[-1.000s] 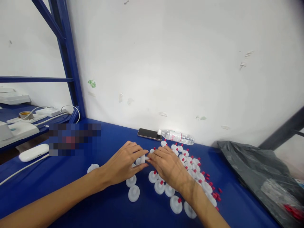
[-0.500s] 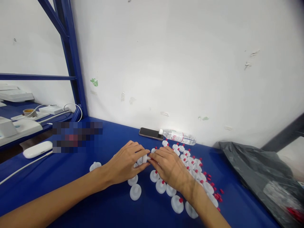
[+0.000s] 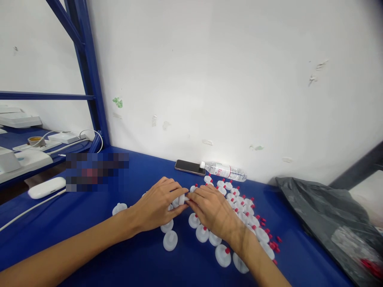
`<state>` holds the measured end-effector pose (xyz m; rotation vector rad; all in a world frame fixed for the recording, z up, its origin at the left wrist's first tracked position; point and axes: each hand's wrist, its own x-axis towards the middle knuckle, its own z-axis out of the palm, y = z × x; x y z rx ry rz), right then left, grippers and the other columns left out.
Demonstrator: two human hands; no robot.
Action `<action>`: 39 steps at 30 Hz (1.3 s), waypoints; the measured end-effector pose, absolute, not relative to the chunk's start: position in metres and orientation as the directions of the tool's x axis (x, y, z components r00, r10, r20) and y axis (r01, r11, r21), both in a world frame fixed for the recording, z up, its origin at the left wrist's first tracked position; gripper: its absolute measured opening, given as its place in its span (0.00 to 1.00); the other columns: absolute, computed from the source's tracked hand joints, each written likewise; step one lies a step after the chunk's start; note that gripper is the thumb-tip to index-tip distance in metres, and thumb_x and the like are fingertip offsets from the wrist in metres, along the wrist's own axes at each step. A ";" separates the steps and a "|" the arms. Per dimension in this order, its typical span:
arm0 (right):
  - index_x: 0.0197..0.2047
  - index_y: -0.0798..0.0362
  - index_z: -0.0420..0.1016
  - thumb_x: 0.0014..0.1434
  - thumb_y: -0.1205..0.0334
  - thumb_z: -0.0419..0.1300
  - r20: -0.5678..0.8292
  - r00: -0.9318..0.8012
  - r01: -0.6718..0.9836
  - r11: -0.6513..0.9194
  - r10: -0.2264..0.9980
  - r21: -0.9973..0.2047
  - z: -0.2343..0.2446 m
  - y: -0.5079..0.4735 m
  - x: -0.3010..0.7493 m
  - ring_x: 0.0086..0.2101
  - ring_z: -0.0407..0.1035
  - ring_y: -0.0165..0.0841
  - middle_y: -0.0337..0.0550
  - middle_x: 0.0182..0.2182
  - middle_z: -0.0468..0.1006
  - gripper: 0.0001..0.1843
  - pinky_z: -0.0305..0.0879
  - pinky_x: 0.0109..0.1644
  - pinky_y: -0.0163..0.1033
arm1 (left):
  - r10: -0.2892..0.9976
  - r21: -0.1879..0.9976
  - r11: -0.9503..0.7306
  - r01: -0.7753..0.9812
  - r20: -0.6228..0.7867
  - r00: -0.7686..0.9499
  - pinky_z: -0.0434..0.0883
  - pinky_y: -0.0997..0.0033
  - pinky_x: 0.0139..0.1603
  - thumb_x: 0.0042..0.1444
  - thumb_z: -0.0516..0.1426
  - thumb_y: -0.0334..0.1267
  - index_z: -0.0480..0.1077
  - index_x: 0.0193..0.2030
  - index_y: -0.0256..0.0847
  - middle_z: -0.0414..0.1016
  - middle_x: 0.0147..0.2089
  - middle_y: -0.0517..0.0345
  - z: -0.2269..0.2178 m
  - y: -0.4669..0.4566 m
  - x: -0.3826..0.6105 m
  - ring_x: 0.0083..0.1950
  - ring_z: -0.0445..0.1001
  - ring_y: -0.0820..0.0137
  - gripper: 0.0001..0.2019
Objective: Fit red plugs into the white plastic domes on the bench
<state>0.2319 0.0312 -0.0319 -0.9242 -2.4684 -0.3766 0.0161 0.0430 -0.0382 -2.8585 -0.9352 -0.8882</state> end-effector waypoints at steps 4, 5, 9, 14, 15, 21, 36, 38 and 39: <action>0.41 0.53 0.78 0.68 0.68 0.57 0.522 -0.664 0.674 0.731 0.535 0.108 -0.034 0.031 0.232 0.34 0.74 0.37 0.42 0.33 0.81 0.07 0.69 0.43 0.45 | 0.534 0.150 -0.824 0.547 0.529 0.659 0.69 0.55 0.50 0.66 0.60 0.37 0.71 0.55 0.38 0.78 0.44 0.52 -0.039 0.044 0.016 0.45 0.74 0.60 0.13; 0.41 0.53 0.78 0.67 0.68 0.58 0.525 -0.666 0.672 0.732 0.530 0.113 -0.035 0.031 0.232 0.34 0.74 0.37 0.42 0.33 0.81 0.07 0.69 0.43 0.44 | 0.527 0.147 -0.827 0.543 0.540 0.656 0.69 0.55 0.49 0.65 0.60 0.37 0.72 0.56 0.38 0.78 0.44 0.53 -0.040 0.045 0.016 0.45 0.74 0.60 0.13; 0.40 0.53 0.78 0.67 0.69 0.58 0.533 -0.668 0.670 0.731 0.519 0.130 -0.035 0.031 0.231 0.33 0.74 0.36 0.40 0.32 0.80 0.07 0.70 0.43 0.44 | 0.524 0.150 -0.829 0.539 0.548 0.652 0.69 0.56 0.49 0.65 0.61 0.38 0.72 0.55 0.39 0.78 0.44 0.54 -0.042 0.046 0.015 0.45 0.73 0.60 0.13; 0.40 0.54 0.78 0.67 0.69 0.59 0.523 -0.670 0.675 0.725 0.527 0.134 -0.035 0.031 0.232 0.33 0.74 0.36 0.40 0.32 0.80 0.06 0.71 0.43 0.45 | 0.528 0.159 -0.829 0.536 0.540 0.656 0.69 0.55 0.49 0.65 0.61 0.37 0.72 0.55 0.38 0.78 0.44 0.54 -0.042 0.045 0.015 0.45 0.73 0.60 0.13; 0.40 0.54 0.78 0.67 0.69 0.58 0.521 -0.669 0.677 0.724 0.529 0.133 -0.036 0.031 0.232 0.33 0.74 0.36 0.39 0.32 0.79 0.06 0.71 0.43 0.45 | 0.530 0.161 -0.828 0.537 0.537 0.656 0.69 0.55 0.49 0.65 0.61 0.37 0.72 0.55 0.38 0.78 0.44 0.54 -0.042 0.045 0.015 0.45 0.73 0.60 0.13; 0.40 0.53 0.78 0.67 0.68 0.58 0.513 -0.668 0.680 0.722 0.538 0.129 -0.035 0.030 0.232 0.33 0.73 0.36 0.39 0.31 0.79 0.06 0.71 0.43 0.45 | 0.537 0.161 -0.824 0.542 0.525 0.660 0.70 0.54 0.49 0.65 0.61 0.38 0.72 0.54 0.38 0.78 0.44 0.53 -0.041 0.045 0.015 0.46 0.73 0.60 0.12; 0.41 0.54 0.78 0.66 0.69 0.59 0.513 -0.674 0.668 0.735 0.532 0.115 -0.034 0.030 0.231 0.34 0.74 0.37 0.41 0.33 0.80 0.06 0.72 0.43 0.44 | 0.519 0.148 -0.834 0.532 0.539 0.663 0.70 0.55 0.48 0.65 0.61 0.38 0.72 0.53 0.38 0.78 0.44 0.53 -0.042 0.045 0.015 0.45 0.73 0.60 0.12; 0.41 0.54 0.78 0.66 0.69 0.59 0.511 -0.674 0.668 0.736 0.533 0.114 -0.034 0.030 0.231 0.34 0.74 0.37 0.41 0.33 0.80 0.06 0.73 0.43 0.44 | 0.517 0.146 -0.835 0.531 0.538 0.665 0.70 0.55 0.48 0.65 0.61 0.37 0.72 0.53 0.38 0.78 0.43 0.53 -0.042 0.045 0.015 0.45 0.73 0.60 0.12; 0.41 0.54 0.78 0.66 0.69 0.59 0.510 -0.674 0.668 0.735 0.534 0.113 -0.034 0.030 0.231 0.34 0.74 0.37 0.41 0.33 0.80 0.06 0.73 0.44 0.45 | 0.517 0.144 -0.834 0.532 0.540 0.664 0.70 0.55 0.48 0.65 0.61 0.37 0.72 0.53 0.38 0.78 0.43 0.53 -0.042 0.044 0.015 0.45 0.73 0.60 0.12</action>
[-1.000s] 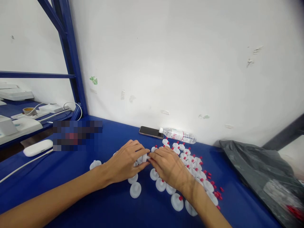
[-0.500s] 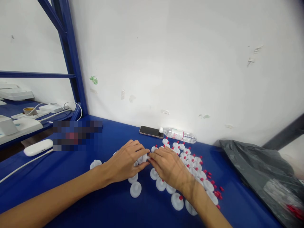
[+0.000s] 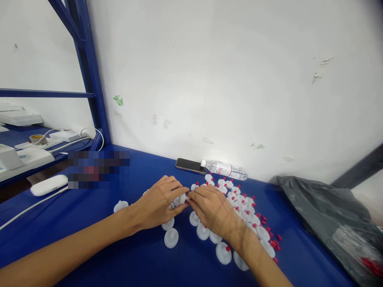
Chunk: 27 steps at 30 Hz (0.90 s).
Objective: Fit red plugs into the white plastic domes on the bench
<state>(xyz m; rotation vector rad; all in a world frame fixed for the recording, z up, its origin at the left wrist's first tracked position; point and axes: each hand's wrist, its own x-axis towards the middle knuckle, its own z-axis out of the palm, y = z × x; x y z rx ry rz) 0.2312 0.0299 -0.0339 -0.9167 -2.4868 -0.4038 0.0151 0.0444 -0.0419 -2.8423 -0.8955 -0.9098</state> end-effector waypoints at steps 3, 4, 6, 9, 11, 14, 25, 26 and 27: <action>0.41 0.54 0.78 0.67 0.69 0.58 0.507 -0.674 0.668 0.737 0.537 0.108 -0.034 0.030 0.231 0.34 0.74 0.37 0.41 0.33 0.80 0.06 0.73 0.44 0.45 | 0.514 0.141 -0.835 0.532 0.546 0.662 0.70 0.55 0.48 0.64 0.61 0.37 0.72 0.54 0.38 0.78 0.43 0.54 -0.042 0.044 0.015 0.45 0.73 0.60 0.13; 0.42 0.54 0.78 0.67 0.69 0.58 0.508 -0.674 0.667 0.737 0.536 0.108 -0.035 0.030 0.231 0.34 0.74 0.37 0.41 0.33 0.80 0.06 0.73 0.44 0.45 | 0.515 0.142 -0.834 0.533 0.546 0.661 0.70 0.55 0.48 0.64 0.61 0.37 0.72 0.54 0.38 0.78 0.43 0.54 -0.042 0.044 0.015 0.45 0.73 0.60 0.13; 0.42 0.54 0.78 0.67 0.69 0.58 0.508 -0.676 0.667 0.737 0.534 0.112 -0.035 0.031 0.231 0.34 0.74 0.37 0.41 0.33 0.80 0.06 0.72 0.44 0.45 | 0.518 0.146 -0.833 0.533 0.541 0.662 0.70 0.55 0.49 0.65 0.61 0.37 0.72 0.54 0.39 0.78 0.44 0.54 -0.042 0.044 0.015 0.45 0.73 0.60 0.13; 0.41 0.54 0.78 0.66 0.69 0.59 0.505 -0.678 0.669 0.733 0.534 0.124 -0.035 0.031 0.232 0.34 0.74 0.37 0.41 0.33 0.80 0.06 0.72 0.43 0.44 | 0.529 0.151 -0.827 0.541 0.534 0.660 0.70 0.55 0.50 0.64 0.61 0.37 0.72 0.55 0.39 0.78 0.44 0.54 -0.042 0.045 0.015 0.45 0.73 0.60 0.13; 0.41 0.54 0.78 0.66 0.69 0.59 0.504 -0.678 0.669 0.732 0.534 0.124 -0.035 0.031 0.232 0.34 0.74 0.36 0.41 0.32 0.80 0.06 0.72 0.43 0.44 | 0.537 0.154 -0.823 0.547 0.526 0.660 0.69 0.55 0.50 0.65 0.61 0.38 0.72 0.55 0.40 0.79 0.44 0.54 -0.041 0.046 0.015 0.46 0.73 0.60 0.13; 0.40 0.53 0.77 0.66 0.69 0.59 0.509 -0.673 0.674 0.728 0.536 0.124 -0.034 0.030 0.232 0.33 0.74 0.36 0.40 0.32 0.79 0.06 0.71 0.43 0.43 | 0.552 0.162 -0.816 0.554 0.502 0.666 0.69 0.55 0.50 0.65 0.61 0.38 0.72 0.55 0.40 0.79 0.44 0.53 -0.040 0.046 0.016 0.46 0.73 0.60 0.13; 0.41 0.55 0.78 0.65 0.70 0.61 0.511 -0.678 0.670 0.730 0.528 0.134 -0.033 0.029 0.231 0.33 0.74 0.37 0.41 0.31 0.79 0.05 0.72 0.42 0.43 | 0.568 0.163 -0.808 0.567 0.474 0.673 0.69 0.54 0.51 0.66 0.60 0.38 0.72 0.56 0.39 0.79 0.45 0.53 -0.039 0.044 0.016 0.46 0.73 0.60 0.14; 0.41 0.55 0.78 0.64 0.70 0.61 0.511 -0.678 0.670 0.731 0.528 0.132 -0.033 0.029 0.231 0.33 0.74 0.37 0.41 0.31 0.79 0.05 0.72 0.42 0.43 | 0.569 0.164 -0.808 0.566 0.471 0.674 0.69 0.54 0.51 0.66 0.60 0.39 0.72 0.56 0.39 0.79 0.45 0.53 -0.039 0.044 0.016 0.46 0.73 0.60 0.14; 0.41 0.55 0.78 0.64 0.70 0.61 0.513 -0.677 0.669 0.732 0.527 0.131 -0.032 0.029 0.231 0.33 0.74 0.37 0.41 0.31 0.79 0.05 0.72 0.42 0.43 | 0.567 0.165 -0.809 0.565 0.471 0.675 0.69 0.55 0.51 0.66 0.60 0.39 0.72 0.56 0.39 0.79 0.45 0.53 -0.039 0.044 0.016 0.46 0.73 0.60 0.14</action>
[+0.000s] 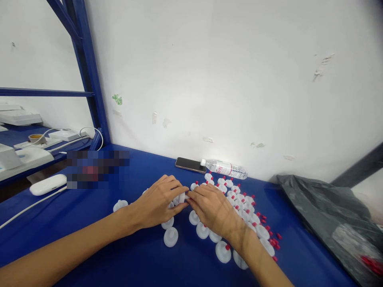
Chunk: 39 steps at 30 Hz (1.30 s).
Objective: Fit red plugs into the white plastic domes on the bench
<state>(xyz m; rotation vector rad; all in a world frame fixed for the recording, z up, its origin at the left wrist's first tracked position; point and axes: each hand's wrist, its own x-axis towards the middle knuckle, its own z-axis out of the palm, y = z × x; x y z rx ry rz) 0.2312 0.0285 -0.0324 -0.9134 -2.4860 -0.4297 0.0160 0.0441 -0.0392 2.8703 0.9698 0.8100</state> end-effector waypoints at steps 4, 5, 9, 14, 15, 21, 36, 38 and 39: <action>0.40 0.55 0.78 0.64 0.70 0.61 0.517 -0.679 0.666 0.733 0.521 0.137 -0.032 0.028 0.231 0.33 0.74 0.37 0.41 0.31 0.79 0.04 0.72 0.41 0.44 | 0.562 0.171 -0.814 0.556 0.475 0.677 0.68 0.56 0.50 0.66 0.60 0.38 0.72 0.56 0.38 0.78 0.44 0.53 -0.038 0.044 0.016 0.46 0.72 0.60 0.14; 0.40 0.55 0.78 0.64 0.70 0.61 0.514 -0.680 0.667 0.732 0.522 0.138 -0.033 0.028 0.231 0.33 0.74 0.37 0.41 0.31 0.79 0.04 0.72 0.41 0.44 | 0.562 0.171 -0.814 0.555 0.476 0.677 0.68 0.55 0.50 0.66 0.60 0.38 0.72 0.56 0.38 0.78 0.44 0.53 -0.038 0.044 0.016 0.46 0.72 0.60 0.14; 0.41 0.54 0.78 0.65 0.70 0.61 0.506 -0.677 0.672 0.729 0.534 0.131 -0.033 0.030 0.231 0.34 0.74 0.37 0.41 0.32 0.80 0.05 0.72 0.43 0.44 | 0.561 0.165 -0.812 0.559 0.480 0.674 0.69 0.55 0.50 0.65 0.61 0.38 0.72 0.56 0.38 0.78 0.44 0.53 -0.038 0.043 0.016 0.46 0.72 0.60 0.14; 0.40 0.54 0.78 0.64 0.70 0.61 0.503 -0.679 0.675 0.725 0.536 0.139 -0.033 0.029 0.231 0.33 0.74 0.37 0.40 0.32 0.79 0.04 0.72 0.42 0.44 | 0.560 0.171 -0.815 0.554 0.482 0.674 0.69 0.56 0.50 0.65 0.61 0.37 0.72 0.56 0.38 0.78 0.44 0.53 -0.038 0.043 0.016 0.46 0.72 0.60 0.13; 0.40 0.54 0.78 0.64 0.69 0.61 0.499 -0.679 0.676 0.724 0.538 0.140 -0.033 0.028 0.231 0.33 0.74 0.36 0.40 0.32 0.79 0.04 0.72 0.42 0.43 | 0.558 0.172 -0.816 0.553 0.484 0.674 0.69 0.56 0.49 0.65 0.61 0.37 0.72 0.55 0.38 0.78 0.44 0.53 -0.037 0.043 0.016 0.46 0.72 0.61 0.13; 0.40 0.54 0.77 0.64 0.69 0.62 0.490 -0.682 0.679 0.719 0.543 0.149 -0.032 0.027 0.231 0.33 0.74 0.36 0.40 0.31 0.79 0.03 0.72 0.42 0.43 | 0.561 0.167 -0.813 0.557 0.479 0.675 0.69 0.56 0.50 0.65 0.61 0.37 0.73 0.55 0.39 0.78 0.44 0.53 -0.037 0.043 0.017 0.45 0.72 0.61 0.13; 0.40 0.53 0.77 0.63 0.70 0.62 0.486 -0.682 0.682 0.715 0.546 0.154 -0.032 0.028 0.230 0.33 0.74 0.35 0.39 0.31 0.79 0.04 0.71 0.43 0.42 | 0.559 0.160 -0.814 0.558 0.477 0.678 0.69 0.57 0.50 0.65 0.61 0.37 0.72 0.55 0.39 0.78 0.44 0.53 -0.036 0.042 0.015 0.46 0.72 0.61 0.13; 0.40 0.53 0.77 0.63 0.70 0.62 0.481 -0.683 0.683 0.714 0.549 0.154 -0.032 0.028 0.230 0.33 0.74 0.35 0.39 0.31 0.79 0.05 0.71 0.43 0.42 | 0.556 0.157 -0.816 0.557 0.475 0.681 0.68 0.57 0.50 0.65 0.61 0.37 0.72 0.55 0.39 0.78 0.44 0.53 -0.035 0.042 0.015 0.46 0.72 0.61 0.13; 0.40 0.53 0.77 0.64 0.71 0.61 0.478 -0.684 0.683 0.714 0.551 0.154 -0.032 0.028 0.230 0.34 0.74 0.35 0.39 0.31 0.79 0.05 0.71 0.43 0.42 | 0.557 0.157 -0.816 0.556 0.473 0.683 0.68 0.57 0.50 0.65 0.61 0.37 0.72 0.55 0.39 0.78 0.44 0.53 -0.035 0.042 0.015 0.46 0.72 0.61 0.13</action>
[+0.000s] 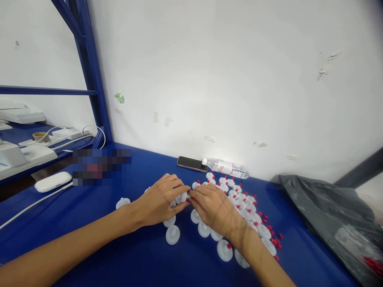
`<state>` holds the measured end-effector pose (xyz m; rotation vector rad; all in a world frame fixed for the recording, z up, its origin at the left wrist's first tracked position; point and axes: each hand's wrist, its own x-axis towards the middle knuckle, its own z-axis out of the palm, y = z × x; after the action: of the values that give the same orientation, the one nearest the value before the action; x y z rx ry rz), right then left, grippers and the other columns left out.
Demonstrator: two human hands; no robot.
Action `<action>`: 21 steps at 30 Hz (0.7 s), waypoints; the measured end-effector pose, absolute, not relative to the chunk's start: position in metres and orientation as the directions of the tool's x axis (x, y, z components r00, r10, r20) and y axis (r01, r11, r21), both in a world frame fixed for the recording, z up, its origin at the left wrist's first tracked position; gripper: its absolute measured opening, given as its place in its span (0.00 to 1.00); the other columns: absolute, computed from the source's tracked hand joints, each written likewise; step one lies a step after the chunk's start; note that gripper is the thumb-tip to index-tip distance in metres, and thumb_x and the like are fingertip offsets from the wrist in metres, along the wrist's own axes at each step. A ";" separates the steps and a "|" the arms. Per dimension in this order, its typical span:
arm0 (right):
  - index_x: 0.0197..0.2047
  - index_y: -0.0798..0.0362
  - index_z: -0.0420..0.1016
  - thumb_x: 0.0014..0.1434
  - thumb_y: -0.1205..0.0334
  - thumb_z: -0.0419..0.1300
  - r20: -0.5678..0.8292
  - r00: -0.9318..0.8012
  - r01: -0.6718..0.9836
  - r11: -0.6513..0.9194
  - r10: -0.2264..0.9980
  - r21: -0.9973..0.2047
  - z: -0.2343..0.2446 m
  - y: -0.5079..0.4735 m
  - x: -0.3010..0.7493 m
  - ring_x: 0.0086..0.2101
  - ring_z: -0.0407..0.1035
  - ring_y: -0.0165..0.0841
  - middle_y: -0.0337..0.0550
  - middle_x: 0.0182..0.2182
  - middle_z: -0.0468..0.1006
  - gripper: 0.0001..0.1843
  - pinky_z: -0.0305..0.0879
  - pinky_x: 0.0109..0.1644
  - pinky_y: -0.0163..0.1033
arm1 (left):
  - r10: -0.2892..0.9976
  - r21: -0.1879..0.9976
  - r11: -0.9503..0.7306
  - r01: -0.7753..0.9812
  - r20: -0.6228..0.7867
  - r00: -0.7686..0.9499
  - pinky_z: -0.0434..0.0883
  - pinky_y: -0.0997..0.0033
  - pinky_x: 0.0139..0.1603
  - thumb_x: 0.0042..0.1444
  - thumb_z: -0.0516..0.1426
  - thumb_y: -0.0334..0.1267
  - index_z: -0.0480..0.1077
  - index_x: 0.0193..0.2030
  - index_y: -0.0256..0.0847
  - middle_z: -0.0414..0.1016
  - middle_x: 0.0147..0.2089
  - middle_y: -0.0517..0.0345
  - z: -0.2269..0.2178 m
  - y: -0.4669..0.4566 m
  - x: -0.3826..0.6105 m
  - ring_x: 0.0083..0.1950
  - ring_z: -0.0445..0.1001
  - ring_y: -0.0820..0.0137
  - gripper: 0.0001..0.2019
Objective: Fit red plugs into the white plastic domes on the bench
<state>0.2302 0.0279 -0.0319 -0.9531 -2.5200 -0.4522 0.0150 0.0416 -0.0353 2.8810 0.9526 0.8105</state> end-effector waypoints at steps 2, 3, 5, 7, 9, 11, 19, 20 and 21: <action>0.40 0.53 0.78 0.64 0.71 0.60 0.472 -0.685 0.682 0.716 0.555 0.148 -0.032 0.028 0.230 0.34 0.74 0.36 0.40 0.32 0.79 0.05 0.72 0.44 0.42 | 0.560 0.157 -0.814 0.559 0.468 0.684 0.68 0.56 0.50 0.65 0.61 0.36 0.73 0.53 0.39 0.78 0.44 0.53 -0.035 0.042 0.015 0.46 0.72 0.60 0.12; 0.40 0.54 0.78 0.64 0.71 0.60 0.473 -0.684 0.681 0.719 0.555 0.142 -0.032 0.028 0.230 0.34 0.74 0.36 0.41 0.32 0.79 0.05 0.72 0.44 0.42 | 0.558 0.154 -0.815 0.559 0.469 0.685 0.68 0.56 0.50 0.65 0.61 0.36 0.73 0.53 0.38 0.78 0.44 0.53 -0.035 0.042 0.015 0.46 0.72 0.60 0.11; 0.41 0.54 0.78 0.65 0.71 0.60 0.477 -0.681 0.678 0.724 0.556 0.125 -0.032 0.027 0.229 0.34 0.74 0.36 0.41 0.32 0.79 0.05 0.72 0.44 0.43 | 0.553 0.148 -0.817 0.557 0.475 0.685 0.68 0.56 0.50 0.64 0.61 0.36 0.73 0.53 0.38 0.78 0.44 0.53 -0.035 0.042 0.015 0.46 0.72 0.60 0.12; 0.41 0.54 0.78 0.65 0.70 0.60 0.483 -0.677 0.676 0.729 0.554 0.112 -0.032 0.027 0.229 0.34 0.74 0.37 0.41 0.32 0.79 0.06 0.73 0.43 0.43 | 0.547 0.146 -0.820 0.553 0.483 0.684 0.68 0.56 0.49 0.64 0.62 0.36 0.73 0.53 0.38 0.78 0.44 0.53 -0.035 0.042 0.015 0.45 0.73 0.60 0.12; 0.42 0.54 0.78 0.65 0.70 0.60 0.487 -0.677 0.674 0.731 0.552 0.108 -0.031 0.027 0.229 0.34 0.74 0.37 0.41 0.32 0.80 0.06 0.73 0.43 0.44 | 0.546 0.149 -0.821 0.551 0.484 0.684 0.68 0.56 0.49 0.64 0.61 0.35 0.73 0.52 0.39 0.78 0.44 0.54 -0.034 0.042 0.015 0.45 0.73 0.60 0.11; 0.42 0.55 0.78 0.65 0.70 0.60 0.490 -0.676 0.674 0.731 0.550 0.109 -0.032 0.027 0.229 0.34 0.75 0.37 0.42 0.33 0.80 0.06 0.73 0.43 0.44 | 0.549 0.152 -0.820 0.551 0.481 0.684 0.68 0.56 0.50 0.64 0.61 0.35 0.73 0.52 0.38 0.78 0.44 0.53 -0.034 0.042 0.015 0.46 0.73 0.60 0.11; 0.41 0.54 0.78 0.65 0.69 0.62 0.485 -0.682 0.676 0.724 0.547 0.134 -0.033 0.028 0.231 0.34 0.74 0.36 0.40 0.32 0.80 0.04 0.70 0.42 0.42 | 0.565 0.172 -0.814 0.555 0.462 0.684 0.67 0.56 0.51 0.65 0.61 0.37 0.73 0.54 0.39 0.78 0.44 0.54 -0.038 0.043 0.015 0.46 0.72 0.61 0.13; 0.41 0.54 0.78 0.65 0.68 0.63 0.489 -0.684 0.675 0.724 0.541 0.142 -0.034 0.028 0.231 0.33 0.74 0.36 0.40 0.32 0.80 0.03 0.70 0.42 0.42 | 0.563 0.170 -0.814 0.555 0.465 0.683 0.67 0.56 0.51 0.65 0.62 0.37 0.72 0.55 0.39 0.78 0.44 0.54 -0.038 0.044 0.015 0.46 0.72 0.61 0.13; 0.40 0.54 0.78 0.64 0.68 0.63 0.495 -0.684 0.675 0.722 0.535 0.151 -0.034 0.029 0.232 0.33 0.74 0.36 0.39 0.31 0.79 0.02 0.69 0.41 0.42 | 0.562 0.168 -0.814 0.556 0.469 0.681 0.67 0.56 0.51 0.65 0.62 0.37 0.72 0.55 0.38 0.78 0.45 0.54 -0.038 0.044 0.015 0.47 0.72 0.61 0.13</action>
<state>0.2315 0.0294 -0.0343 -0.9296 -2.5061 -0.4522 0.0154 0.0437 -0.0381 2.8696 0.9546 0.8073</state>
